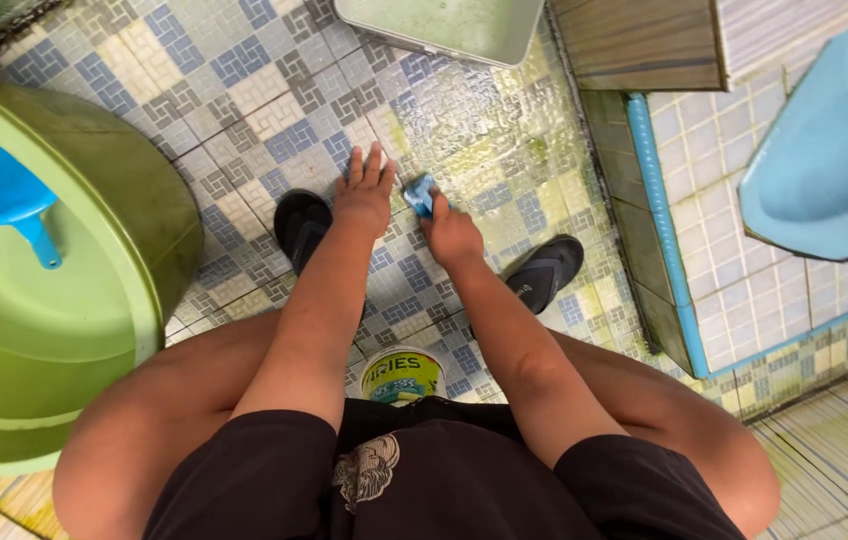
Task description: Scrubbing bathroom floor tiles using a small hand brush and soapy water.
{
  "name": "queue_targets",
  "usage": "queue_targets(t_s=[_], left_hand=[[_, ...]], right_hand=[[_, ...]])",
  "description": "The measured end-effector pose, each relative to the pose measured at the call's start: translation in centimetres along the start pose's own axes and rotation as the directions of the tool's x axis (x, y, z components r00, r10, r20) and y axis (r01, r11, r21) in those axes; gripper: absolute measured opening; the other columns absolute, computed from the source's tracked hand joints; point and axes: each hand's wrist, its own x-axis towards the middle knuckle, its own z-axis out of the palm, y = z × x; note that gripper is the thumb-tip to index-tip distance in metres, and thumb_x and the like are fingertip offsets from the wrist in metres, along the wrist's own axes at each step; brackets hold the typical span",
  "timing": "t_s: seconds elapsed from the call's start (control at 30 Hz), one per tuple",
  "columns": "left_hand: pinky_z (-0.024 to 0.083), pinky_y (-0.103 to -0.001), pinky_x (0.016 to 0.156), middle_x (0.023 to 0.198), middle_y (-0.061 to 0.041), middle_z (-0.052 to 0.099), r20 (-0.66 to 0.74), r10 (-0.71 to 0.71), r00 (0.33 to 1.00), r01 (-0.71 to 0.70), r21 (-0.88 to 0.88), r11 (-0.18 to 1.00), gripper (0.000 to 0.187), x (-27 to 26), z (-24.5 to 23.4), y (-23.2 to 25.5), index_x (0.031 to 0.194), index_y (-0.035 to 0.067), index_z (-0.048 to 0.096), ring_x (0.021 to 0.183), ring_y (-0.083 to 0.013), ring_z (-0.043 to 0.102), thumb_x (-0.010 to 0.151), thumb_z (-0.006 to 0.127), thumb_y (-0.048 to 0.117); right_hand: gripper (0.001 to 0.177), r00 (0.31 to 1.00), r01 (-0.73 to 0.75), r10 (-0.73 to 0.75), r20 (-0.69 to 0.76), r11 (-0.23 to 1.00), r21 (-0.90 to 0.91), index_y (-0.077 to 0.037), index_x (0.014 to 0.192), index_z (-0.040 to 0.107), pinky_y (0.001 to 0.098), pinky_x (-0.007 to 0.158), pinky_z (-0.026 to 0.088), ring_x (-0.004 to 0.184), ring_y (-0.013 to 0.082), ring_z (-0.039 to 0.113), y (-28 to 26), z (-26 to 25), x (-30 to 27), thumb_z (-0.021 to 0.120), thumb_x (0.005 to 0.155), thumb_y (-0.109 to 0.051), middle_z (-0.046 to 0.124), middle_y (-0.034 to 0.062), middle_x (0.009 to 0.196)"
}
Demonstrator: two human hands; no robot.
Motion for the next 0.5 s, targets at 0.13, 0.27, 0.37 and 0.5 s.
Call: queue_targets(t_s=[0.13, 0.27, 0.37, 0.5], left_hand=[[0.018, -0.070, 0.133, 0.184, -0.004, -0.031, 0.015, -0.007, 1.000, 0.007, -0.014, 1.000, 0.086, 1.1, 0.6, 0.1, 0.182, 0.028, 0.003, 0.168, -0.0414, -0.028, 0.111, 0.049, 0.015], [0.022, -0.068, 0.133, 0.185, -0.005, -0.030, -0.044, 0.003, 0.999, -0.003, 0.004, 1.000, 0.092, 0.8, 0.9, -0.3, 0.183, 0.026, 0.003, 0.168, -0.0417, -0.026, 0.111, 0.059, 0.016], [0.023, -0.067, 0.133, 0.184, -0.008, -0.030, -0.040, 0.014, 0.999, -0.014, 0.006, 1.000, 0.091, 0.0, 0.1, -0.1, 0.183, 0.023, 0.003, 0.168, -0.0434, -0.026, 0.111, 0.059, 0.015], [0.022, -0.065, 0.134, 0.185, -0.008, -0.028, -0.044, 0.003, 0.999, -0.004, -0.027, 1.000, 0.088, -0.9, 0.0, 0.3, 0.183, 0.022, 0.005, 0.169, -0.0421, -0.026, 0.114, 0.058, 0.014]], right_hand=[[0.061, 0.998, -0.052, 0.052, 0.019, 0.998, -0.019, -0.017, 0.159, 0.024, 0.0537, 0.099, 0.056, 0.116, 0.0442, 0.066, 1.9, 1.9, -2.5, 0.046, 0.107, -0.042, 0.069, 0.0225, 0.117], [0.060, 0.999, -0.031, 0.032, 0.012, 0.999, -0.039, -0.018, 0.159, 0.021, 0.0523, 0.097, 0.057, 0.115, 0.0422, 0.064, 2.2, 3.0, -1.2, 0.044, 0.108, -0.042, 0.068, 0.0217, 0.115], [0.059, 1.000, 0.010, -0.011, -0.005, 0.998, -0.055, -0.018, 0.158, 0.022, 0.0527, 0.096, 0.057, 0.115, 0.0425, 0.063, 1.9, 2.8, 1.8, 0.043, 0.108, -0.043, 0.068, 0.0214, 0.115], [0.057, 0.999, 0.044, -0.045, -0.020, 0.998, -0.038, -0.013, 0.157, 0.021, 0.0549, 0.098, 0.055, 0.118, 0.0455, 0.062, -1.2, -0.2, 4.2, 0.042, 0.110, -0.039, 0.067, 0.0246, 0.119]])
